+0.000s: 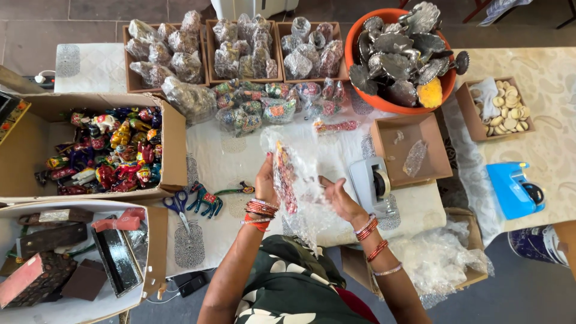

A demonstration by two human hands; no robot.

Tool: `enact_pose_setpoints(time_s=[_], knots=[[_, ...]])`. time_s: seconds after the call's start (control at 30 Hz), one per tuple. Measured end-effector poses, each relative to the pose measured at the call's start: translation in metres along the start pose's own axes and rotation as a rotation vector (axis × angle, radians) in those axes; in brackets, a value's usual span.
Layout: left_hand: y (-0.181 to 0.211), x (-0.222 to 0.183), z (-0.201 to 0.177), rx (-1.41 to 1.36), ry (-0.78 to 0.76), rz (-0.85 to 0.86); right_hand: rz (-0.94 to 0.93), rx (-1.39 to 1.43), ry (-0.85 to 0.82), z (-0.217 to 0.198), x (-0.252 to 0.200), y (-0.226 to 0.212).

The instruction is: Wrapping small horse figurines in tissue paper and bubble wrap and placing them into boxes for shipping.

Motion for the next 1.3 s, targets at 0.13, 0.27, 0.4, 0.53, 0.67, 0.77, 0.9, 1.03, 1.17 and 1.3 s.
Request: enact_pose_setpoints(time_s=[0.13,0.27,0.4,0.53,0.67,0.77,0.9,1.03,1.17,1.3], knots=[[0.016,0.015,-0.037,0.245,0.231,0.24,-0.3,-0.236,-0.534,0.135,-0.035,-0.069],[0.022,0.008,-0.018,0.247,0.267,0.21,-0.191,-0.097,-0.276,0.097,-0.028,-0.05],[0.028,-0.002,0.007,0.166,0.274,0.187,-0.1,-0.016,-0.047,0.083,-0.023,-0.051],[0.024,-0.001,0.007,0.166,0.237,0.178,-0.106,-0.458,0.011,0.124,-0.025,-0.083],[0.016,0.007,-0.012,0.193,0.229,0.233,-0.222,-0.912,0.133,0.136,-0.023,-0.086],[0.014,0.002,-0.005,0.204,0.188,0.228,-0.259,-0.974,0.278,0.137,-0.015,-0.089],[0.02,-0.012,0.009,0.167,0.238,0.13,-0.122,-0.214,0.331,0.09,-0.001,-0.073],[0.014,-0.016,0.014,0.119,0.268,0.053,-0.064,0.023,0.148,0.08,-0.001,-0.067],[0.001,-0.022,0.019,0.064,0.233,0.02,-0.47,-0.831,0.609,0.106,-0.026,-0.117],[0.007,-0.025,0.035,0.04,0.223,0.082,-0.89,-1.267,0.761,0.159,-0.07,-0.135]])
Point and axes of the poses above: each hand's wrist, its own x-axis towards the middle knuckle, its own z-axis out of the palm, y = z × x, the point moved 8 cm from there along x, towards the middle knuckle, and after that the axes turned 1 degree about z, right-handed, at the moved point
